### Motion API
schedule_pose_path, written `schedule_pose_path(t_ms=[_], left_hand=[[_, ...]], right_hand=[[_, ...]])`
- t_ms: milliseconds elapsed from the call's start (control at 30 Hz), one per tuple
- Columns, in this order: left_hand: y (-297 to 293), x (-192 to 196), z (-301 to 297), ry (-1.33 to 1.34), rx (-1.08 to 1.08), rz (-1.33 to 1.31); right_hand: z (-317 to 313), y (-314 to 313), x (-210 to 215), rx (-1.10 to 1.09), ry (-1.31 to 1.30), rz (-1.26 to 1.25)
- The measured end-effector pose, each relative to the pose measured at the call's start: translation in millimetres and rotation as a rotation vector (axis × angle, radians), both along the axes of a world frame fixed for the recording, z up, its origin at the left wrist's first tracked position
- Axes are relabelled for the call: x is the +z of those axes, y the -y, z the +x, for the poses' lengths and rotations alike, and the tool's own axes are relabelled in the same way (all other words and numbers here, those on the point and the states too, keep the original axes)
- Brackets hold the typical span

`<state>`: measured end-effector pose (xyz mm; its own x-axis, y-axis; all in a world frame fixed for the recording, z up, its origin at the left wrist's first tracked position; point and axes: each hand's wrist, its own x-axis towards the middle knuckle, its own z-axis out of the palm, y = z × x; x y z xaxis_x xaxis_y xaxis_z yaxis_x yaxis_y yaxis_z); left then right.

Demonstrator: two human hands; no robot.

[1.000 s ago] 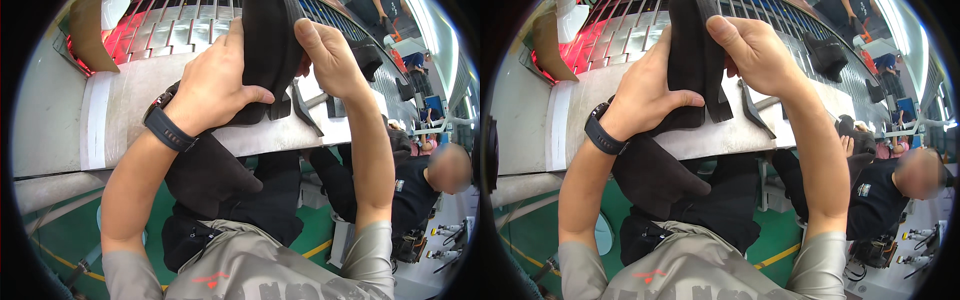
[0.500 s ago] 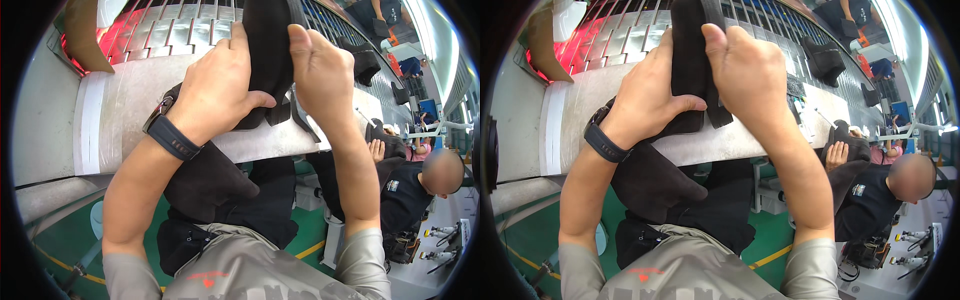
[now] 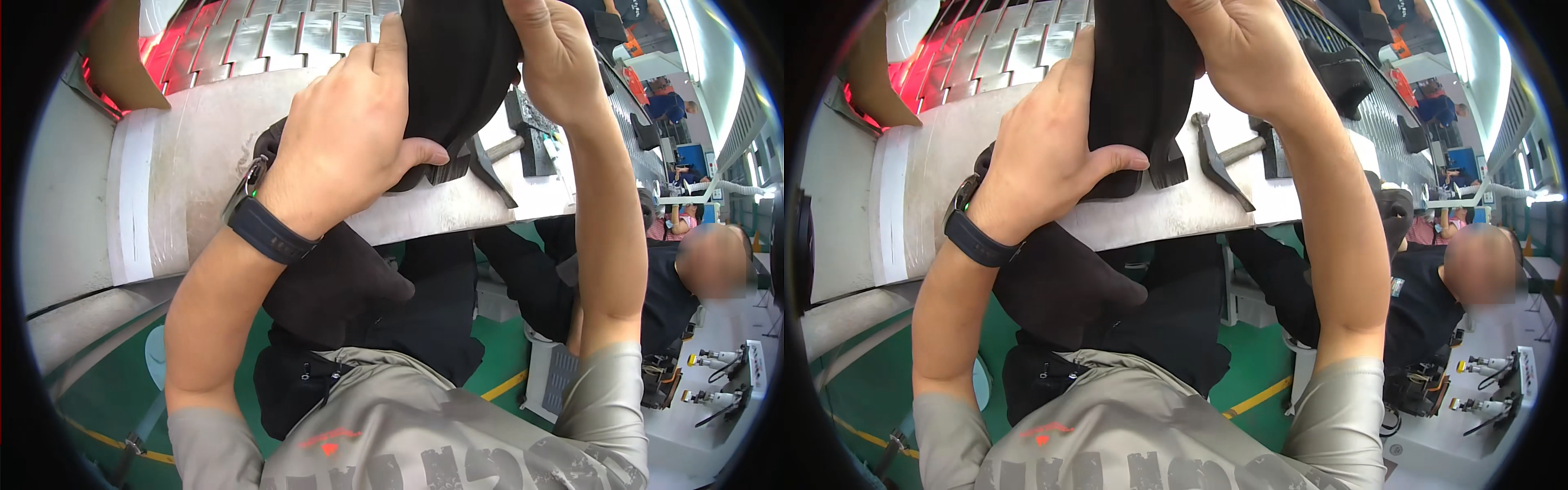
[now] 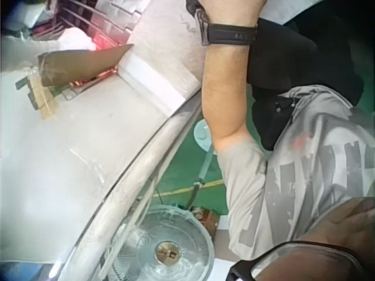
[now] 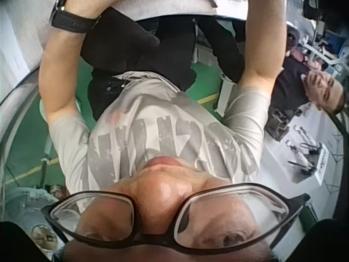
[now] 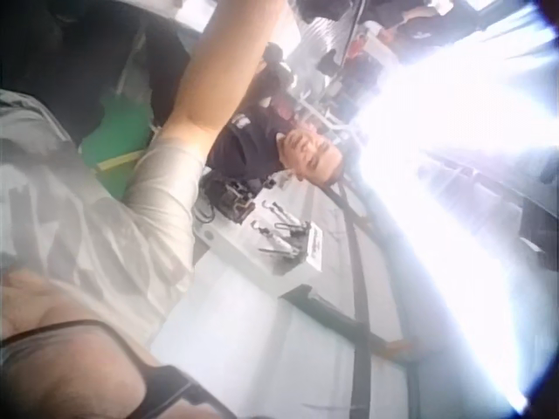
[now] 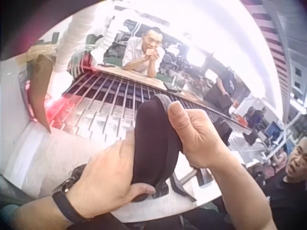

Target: The person picks up a boot and a sole from a conveyor belt, aligns them, and presses the edges of the boot against the sole by hand. They rotate the boot to check the seal around the entire perimeter before placing the assembled boot back onto the moving conveyor belt.

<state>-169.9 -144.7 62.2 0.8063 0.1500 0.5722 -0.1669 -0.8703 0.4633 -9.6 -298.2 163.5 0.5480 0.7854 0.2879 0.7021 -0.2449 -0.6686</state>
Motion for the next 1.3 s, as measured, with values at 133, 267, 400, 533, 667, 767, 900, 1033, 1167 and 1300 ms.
schedule_pose_path(t_ms=[133, 267, 400, 533, 667, 767, 900, 1033, 1167, 1300], left_hand=[[-0.4, -5.5, 2.3, 0.012, -0.009, -0.016], [1.2, 1.7, 1.9, -0.021, -0.007, -0.028], [5.1, 23.5, -4.3, -0.232, -0.098, -0.216], [7.7, -1.0, 3.2, 0.008, 0.014, -0.063], [14.8, 3.7, -4.5, 0.053, -0.017, -0.031], [22.3, 5.4, -13.8, 0.061, -0.02, -0.01], [24.4, 8.4, -17.3, 0.07, 0.008, 0.002], [24.6, 8.1, -12.7, 0.051, -0.007, 0.001], [22.9, 5.5, -14.0, 0.008, -0.032, -0.036], [28.0, 6.8, -13.2, 0.01, -0.015, -0.023]], right_hand=[[-19.7, -10.1, -3.3, 0.006, 0.021, 0.136], [-19.4, -14.0, -4.9, 0.01, 0.133, 0.104], [-21.5, -9.2, 1.4, -0.068, 0.614, 0.009], [-33.6, -7.1, 11.1, -0.144, 0.611, -0.082], [-29.0, 5.5, 33.2, -0.131, 0.125, -0.142], [-39.5, -4.7, 54.9, -0.2, -0.011, -0.158], [-27.0, -7.1, 57.3, -0.092, 0.036, -0.241], [-19.0, -5.6, 53.7, -0.053, 0.079, -0.216], [-31.9, -8.6, 67.8, -0.113, 0.052, -0.352], [-41.6, -4.0, 68.5, 0.102, 1.108, -0.558]])
